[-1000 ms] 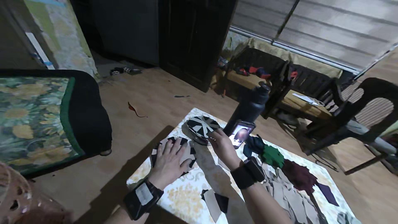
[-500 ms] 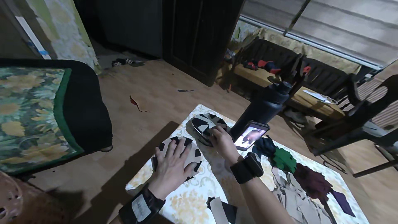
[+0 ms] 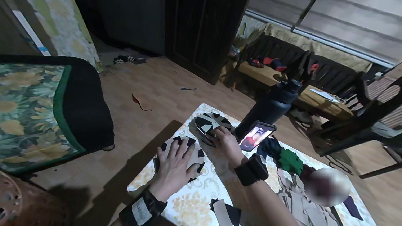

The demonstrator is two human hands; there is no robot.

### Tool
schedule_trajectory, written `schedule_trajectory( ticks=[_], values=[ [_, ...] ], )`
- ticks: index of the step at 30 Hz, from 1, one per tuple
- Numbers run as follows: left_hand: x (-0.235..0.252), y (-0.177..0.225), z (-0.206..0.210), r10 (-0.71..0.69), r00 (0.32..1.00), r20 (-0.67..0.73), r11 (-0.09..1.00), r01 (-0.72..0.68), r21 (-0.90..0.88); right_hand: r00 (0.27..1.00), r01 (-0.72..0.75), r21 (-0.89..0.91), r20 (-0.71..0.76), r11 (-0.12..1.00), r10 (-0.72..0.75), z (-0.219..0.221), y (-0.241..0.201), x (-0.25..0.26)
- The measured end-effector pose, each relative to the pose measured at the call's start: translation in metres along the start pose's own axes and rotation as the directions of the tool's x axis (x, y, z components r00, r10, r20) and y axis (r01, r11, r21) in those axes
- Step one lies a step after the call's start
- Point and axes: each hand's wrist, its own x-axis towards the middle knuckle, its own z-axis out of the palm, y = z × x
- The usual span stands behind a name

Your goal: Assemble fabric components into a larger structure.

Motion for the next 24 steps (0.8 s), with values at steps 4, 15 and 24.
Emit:
schedule_trajectory(
  ticks=[4,15,24],
  values=[
    [0.0,-0.001,0.0,-0.001,1.0,-0.005,1.0,0.001,0.0,1.0,0.004,0.066,-0.031,0.998,-0.002,-0.002,0.004,0.002],
    [0.0,0.001,0.0,0.018,1.0,-0.017,1.0,-0.018,0.002,1.0,-0.014,-0.083,-0.029,0.996,0.012,0.002,-0.007,0.0],
    [0.0,-0.001,0.005,0.104,0.971,-0.213,0.995,-0.101,0.028,0.996,-0.015,-0.185,-0.089,0.983,-0.002,0.008,-0.014,-0.001]
  ],
)
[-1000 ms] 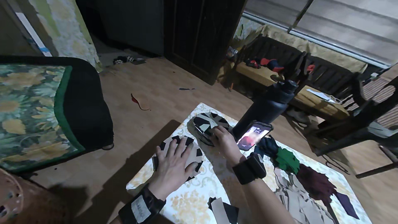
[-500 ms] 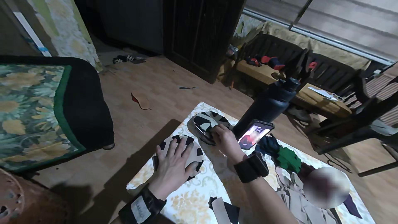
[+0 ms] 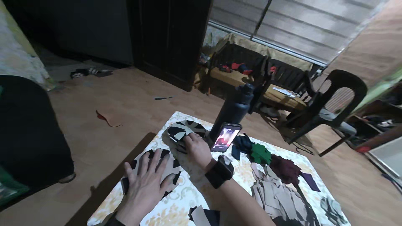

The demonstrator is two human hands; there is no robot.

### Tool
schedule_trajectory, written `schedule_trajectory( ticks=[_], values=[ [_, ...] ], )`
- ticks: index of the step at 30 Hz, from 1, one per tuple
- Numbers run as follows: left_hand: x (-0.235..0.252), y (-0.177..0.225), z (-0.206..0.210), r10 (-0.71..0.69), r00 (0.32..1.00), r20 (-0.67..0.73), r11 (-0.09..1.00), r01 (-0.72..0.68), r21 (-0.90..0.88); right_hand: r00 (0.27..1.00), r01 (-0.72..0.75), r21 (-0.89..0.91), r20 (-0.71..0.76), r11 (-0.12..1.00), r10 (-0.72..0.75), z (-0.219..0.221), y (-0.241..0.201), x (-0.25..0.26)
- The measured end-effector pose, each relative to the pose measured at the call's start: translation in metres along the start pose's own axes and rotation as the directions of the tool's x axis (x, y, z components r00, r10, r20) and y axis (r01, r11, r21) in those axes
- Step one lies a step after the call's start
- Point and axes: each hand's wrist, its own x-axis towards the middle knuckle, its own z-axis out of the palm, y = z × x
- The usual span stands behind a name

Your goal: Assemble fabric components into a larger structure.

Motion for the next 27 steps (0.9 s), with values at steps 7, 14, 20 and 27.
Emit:
schedule_trajectory(
  ticks=[7,14,20,27],
  values=[
    [-0.041,0.057,-0.034,0.532,0.814,-0.233,0.713,-0.579,-0.395,1.0,0.007,0.05,0.011,0.999,-0.008,-0.001,0.0,-0.005],
    [-0.078,0.079,-0.018,0.734,0.621,0.276,0.67,-0.594,-0.446,0.997,0.072,0.117,-0.03,0.991,-0.069,0.0,-0.004,-0.023],
    [-0.089,0.051,-0.023,0.511,0.812,0.283,0.848,-0.422,-0.32,0.987,0.159,0.175,-0.012,0.972,-0.159,-0.008,-0.012,-0.084],
    [-0.102,0.024,-0.01,0.447,0.893,0.051,0.879,-0.428,-0.211,0.988,0.155,0.184,-0.034,0.971,-0.151,-0.037,-0.023,-0.194]
  ],
)
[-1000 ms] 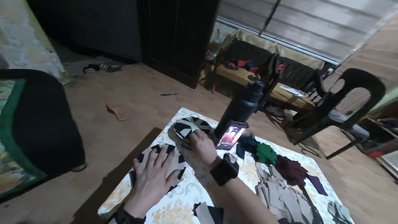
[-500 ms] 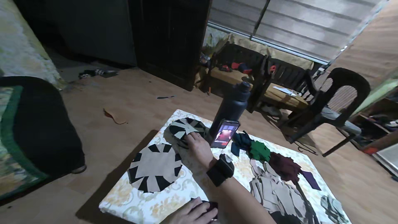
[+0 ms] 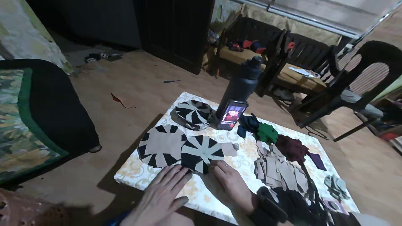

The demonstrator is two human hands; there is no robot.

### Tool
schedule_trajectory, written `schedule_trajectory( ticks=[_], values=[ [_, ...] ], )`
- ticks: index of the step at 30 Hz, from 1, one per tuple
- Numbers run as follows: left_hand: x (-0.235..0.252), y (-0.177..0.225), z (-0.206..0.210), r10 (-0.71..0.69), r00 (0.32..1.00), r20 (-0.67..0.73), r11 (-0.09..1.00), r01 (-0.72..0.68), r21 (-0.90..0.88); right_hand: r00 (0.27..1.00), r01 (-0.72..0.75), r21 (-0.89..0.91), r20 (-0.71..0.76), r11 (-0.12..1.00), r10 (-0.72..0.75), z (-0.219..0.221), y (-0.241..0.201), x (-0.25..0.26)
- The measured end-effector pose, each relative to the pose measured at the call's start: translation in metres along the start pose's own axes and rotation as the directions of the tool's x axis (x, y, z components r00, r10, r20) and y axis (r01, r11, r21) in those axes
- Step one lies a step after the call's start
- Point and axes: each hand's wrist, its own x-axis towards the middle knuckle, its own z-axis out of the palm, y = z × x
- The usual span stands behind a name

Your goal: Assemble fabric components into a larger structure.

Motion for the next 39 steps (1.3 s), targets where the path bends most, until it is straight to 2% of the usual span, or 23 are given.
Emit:
schedule_trajectory(
  ticks=[5,9,13,16,19,22,24,27,29,32,36,37,39],
  values=[
    [0.002,-0.003,0.001,-0.003,0.999,-0.041,0.997,0.0,-0.081,0.999,-0.02,-0.022,-0.025,1.0,0.02,-0.015,-0.019,-0.066],
    [0.004,-0.002,0.0,-0.025,0.998,-0.056,0.996,0.02,-0.082,0.996,-0.063,-0.026,-0.062,0.998,0.061,-0.02,-0.028,-0.098],
    [0.015,0.013,-0.001,-0.077,0.99,-0.119,0.996,0.071,-0.057,0.997,-0.055,0.036,-0.05,0.998,0.056,-0.026,-0.028,-0.102],
    [0.033,0.036,-0.006,-0.045,0.991,-0.127,0.994,0.033,-0.1,0.99,-0.075,0.066,-0.112,0.995,0.082,-0.04,-0.02,-0.084],
    [0.055,0.062,-0.002,0.065,0.997,-0.036,0.987,-0.069,-0.142,0.973,-0.164,0.039,-0.156,0.986,0.168,-0.051,0.003,-0.051],
    [0.077,0.077,0.012,0.196,0.972,0.132,0.973,-0.176,-0.152,0.965,-0.246,0.02,-0.094,0.969,0.247,-0.049,0.033,-0.016],
    [0.09,0.08,0.019,0.232,0.941,0.244,0.969,-0.203,-0.139,0.956,-0.292,-0.002,-0.001,0.956,0.292,-0.042,0.051,0.0],
    [0.102,0.077,0.028,0.211,0.892,0.399,0.975,-0.165,-0.148,0.932,-0.319,-0.034,0.169,0.947,0.32,-0.029,0.076,0.01],
    [0.104,0.074,0.032,0.212,0.868,0.449,0.972,-0.139,-0.192,0.909,-0.36,-0.059,0.205,0.931,0.364,-0.028,0.081,0.008],
    [0.106,0.073,0.033,0.22,0.852,0.474,0.97,-0.142,-0.196,0.846,-0.49,-0.155,0.15,0.858,0.511,-0.037,0.084,-0.001],
    [0.104,0.075,0.034,0.224,0.865,0.45,0.971,-0.158,-0.18,0.69,-0.668,-0.303,0.091,0.68,0.718,-0.051,0.093,-0.011],
    [0.104,0.076,0.034,0.224,0.864,0.451,0.971,-0.158,-0.178,0.661,-0.69,-0.314,0.093,0.652,0.745,-0.054,0.093,-0.012],
    [0.107,0.077,0.033,0.217,0.849,0.483,0.973,-0.148,-0.177,0.648,-0.7,-0.312,0.1,0.643,0.755,-0.056,0.09,-0.012]
  ],
)
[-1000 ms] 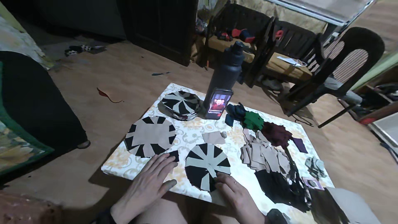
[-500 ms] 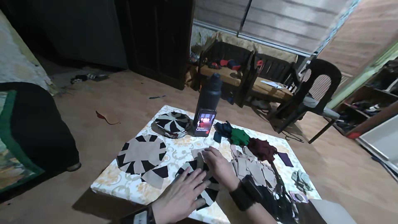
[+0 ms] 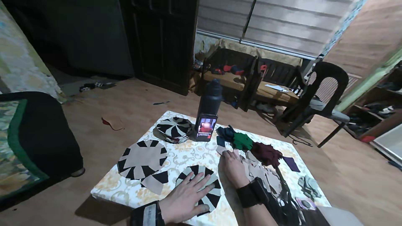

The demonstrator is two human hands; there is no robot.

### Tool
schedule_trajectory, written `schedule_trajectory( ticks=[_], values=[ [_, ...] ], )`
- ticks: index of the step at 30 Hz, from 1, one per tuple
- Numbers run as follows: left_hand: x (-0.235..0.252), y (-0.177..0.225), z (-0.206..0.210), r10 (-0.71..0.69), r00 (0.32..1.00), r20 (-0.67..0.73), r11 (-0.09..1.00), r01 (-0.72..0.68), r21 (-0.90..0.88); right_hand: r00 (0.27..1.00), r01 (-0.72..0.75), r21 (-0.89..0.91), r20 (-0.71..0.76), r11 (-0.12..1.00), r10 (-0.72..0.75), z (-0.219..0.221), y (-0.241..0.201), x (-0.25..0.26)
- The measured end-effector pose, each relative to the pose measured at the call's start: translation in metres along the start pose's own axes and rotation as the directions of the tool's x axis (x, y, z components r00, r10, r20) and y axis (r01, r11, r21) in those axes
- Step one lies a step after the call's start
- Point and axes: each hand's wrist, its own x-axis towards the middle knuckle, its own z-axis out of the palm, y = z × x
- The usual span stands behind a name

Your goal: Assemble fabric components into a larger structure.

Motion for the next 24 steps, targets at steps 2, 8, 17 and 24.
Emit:
schedule_trajectory(
  ticks=[2,8,17,24],
  values=[
    [0.004,-0.001,0.0,0.001,1.0,0.01,1.0,-0.001,0.003,0.998,0.024,0.03,-0.053,0.999,-0.022,0.003,-0.003,-0.001],
    [0.017,0.001,-0.002,0.006,1.0,-0.004,1.0,-0.006,-0.007,0.916,0.225,0.026,-0.346,0.974,-0.203,0.011,-0.008,-0.003],
    [0.016,0.007,-0.005,-0.021,0.997,-0.07,0.993,0.013,-0.117,0.946,0.282,0.209,-0.225,0.936,-0.235,0.0,-0.007,-0.009],
    [-0.013,-0.022,-0.018,-0.247,0.888,-0.387,0.957,0.159,-0.244,0.866,0.403,0.351,-0.444,0.846,-0.229,-0.046,0.008,-0.051]
  ],
)
